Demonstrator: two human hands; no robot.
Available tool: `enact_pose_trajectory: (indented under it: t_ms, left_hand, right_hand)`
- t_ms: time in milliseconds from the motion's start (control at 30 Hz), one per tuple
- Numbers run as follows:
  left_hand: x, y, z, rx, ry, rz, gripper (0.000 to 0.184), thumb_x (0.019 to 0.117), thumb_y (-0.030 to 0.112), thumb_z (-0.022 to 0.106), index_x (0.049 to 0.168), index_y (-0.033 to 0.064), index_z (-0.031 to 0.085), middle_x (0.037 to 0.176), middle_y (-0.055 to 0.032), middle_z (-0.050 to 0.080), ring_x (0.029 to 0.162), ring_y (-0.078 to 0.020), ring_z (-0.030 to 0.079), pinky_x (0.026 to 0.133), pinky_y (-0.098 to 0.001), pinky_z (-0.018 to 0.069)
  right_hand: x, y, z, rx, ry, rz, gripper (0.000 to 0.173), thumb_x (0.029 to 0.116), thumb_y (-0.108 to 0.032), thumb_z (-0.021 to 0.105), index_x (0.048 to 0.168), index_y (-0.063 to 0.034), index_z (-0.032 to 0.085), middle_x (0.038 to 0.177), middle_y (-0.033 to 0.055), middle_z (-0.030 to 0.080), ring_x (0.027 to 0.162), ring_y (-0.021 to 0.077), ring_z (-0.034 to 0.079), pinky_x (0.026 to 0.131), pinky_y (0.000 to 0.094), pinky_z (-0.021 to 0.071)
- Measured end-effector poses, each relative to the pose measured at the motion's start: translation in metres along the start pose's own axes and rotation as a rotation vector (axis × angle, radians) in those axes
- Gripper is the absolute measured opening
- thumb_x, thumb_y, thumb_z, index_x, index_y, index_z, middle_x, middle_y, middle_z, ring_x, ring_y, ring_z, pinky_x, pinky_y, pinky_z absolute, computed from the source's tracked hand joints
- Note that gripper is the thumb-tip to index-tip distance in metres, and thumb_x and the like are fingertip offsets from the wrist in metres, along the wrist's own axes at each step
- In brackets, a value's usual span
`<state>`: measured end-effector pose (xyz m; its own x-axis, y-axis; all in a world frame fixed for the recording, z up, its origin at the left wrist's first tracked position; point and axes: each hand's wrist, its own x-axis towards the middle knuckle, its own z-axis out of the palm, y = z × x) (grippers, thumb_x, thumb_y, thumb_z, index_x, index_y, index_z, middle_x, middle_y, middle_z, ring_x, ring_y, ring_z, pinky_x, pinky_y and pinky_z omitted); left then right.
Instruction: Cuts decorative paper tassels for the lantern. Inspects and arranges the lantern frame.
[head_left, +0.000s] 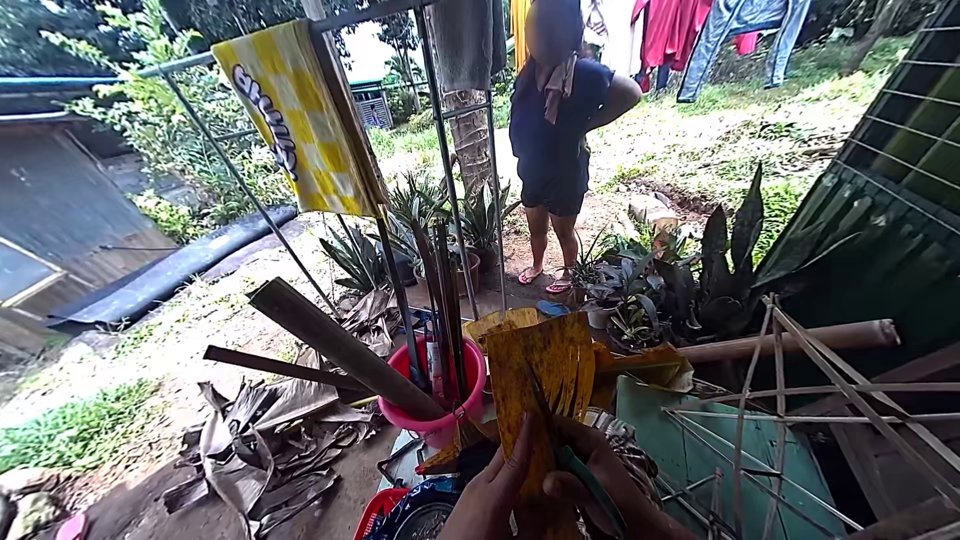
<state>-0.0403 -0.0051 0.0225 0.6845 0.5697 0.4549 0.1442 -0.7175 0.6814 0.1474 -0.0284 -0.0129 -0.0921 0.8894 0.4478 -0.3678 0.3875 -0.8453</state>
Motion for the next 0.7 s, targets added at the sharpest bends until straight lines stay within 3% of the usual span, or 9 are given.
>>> enact_pose_trajectory:
  t_ms: [133,500,700]
  left_hand:
    - [-0.0035,0.0011,0.0041,0.024,0.011,-0.012,0.087,0.0887,0.009,0.075,0.157,-0.0109,0.024,0.15,-0.0279,0.048,0.131,-0.0164,0.058,0.108,-0.0277,0.0479]
    - [-0.0096,0.0,0.0105,0.034,0.023,-0.026,0.086,0.0901,0.011,0.075,0.157,-0.0107,0.025,0.147,-0.0282,0.051,0.124,-0.0179,0.063,0.102,-0.0299,0.0522]
    - [-0.0081,-0.0021,0.0109,0.023,0.02,-0.021,0.087,0.0893,0.01,0.075,0.157,-0.0101,0.024,0.15,-0.0281,0.048,0.128,-0.0166,0.061,0.104,-0.0291,0.0513]
  right_hand:
    - [0.0018,0.0028,-0.0019,-0.086,0.01,-0.017,0.043,0.0887,-0.04,0.079,0.112,-0.0066,0.067,0.092,-0.0045,0.071,0.081,-0.0005,0.066,0.073,0.0192,0.0565]
    - [0.0039,0.0046,0.0029,-0.026,0.019,-0.015,0.036,0.0883,-0.036,0.08,0.111,-0.0106,0.067,0.091,-0.0076,0.071,0.081,-0.0028,0.066,0.073,0.0173,0.056]
    - [0.0059,0.0074,0.0014,-0.064,0.054,-0.057,0.035,0.0883,-0.035,0.08,0.109,-0.0092,0.069,0.087,-0.0066,0.071,0.076,-0.0027,0.065,0.069,0.0163,0.0554]
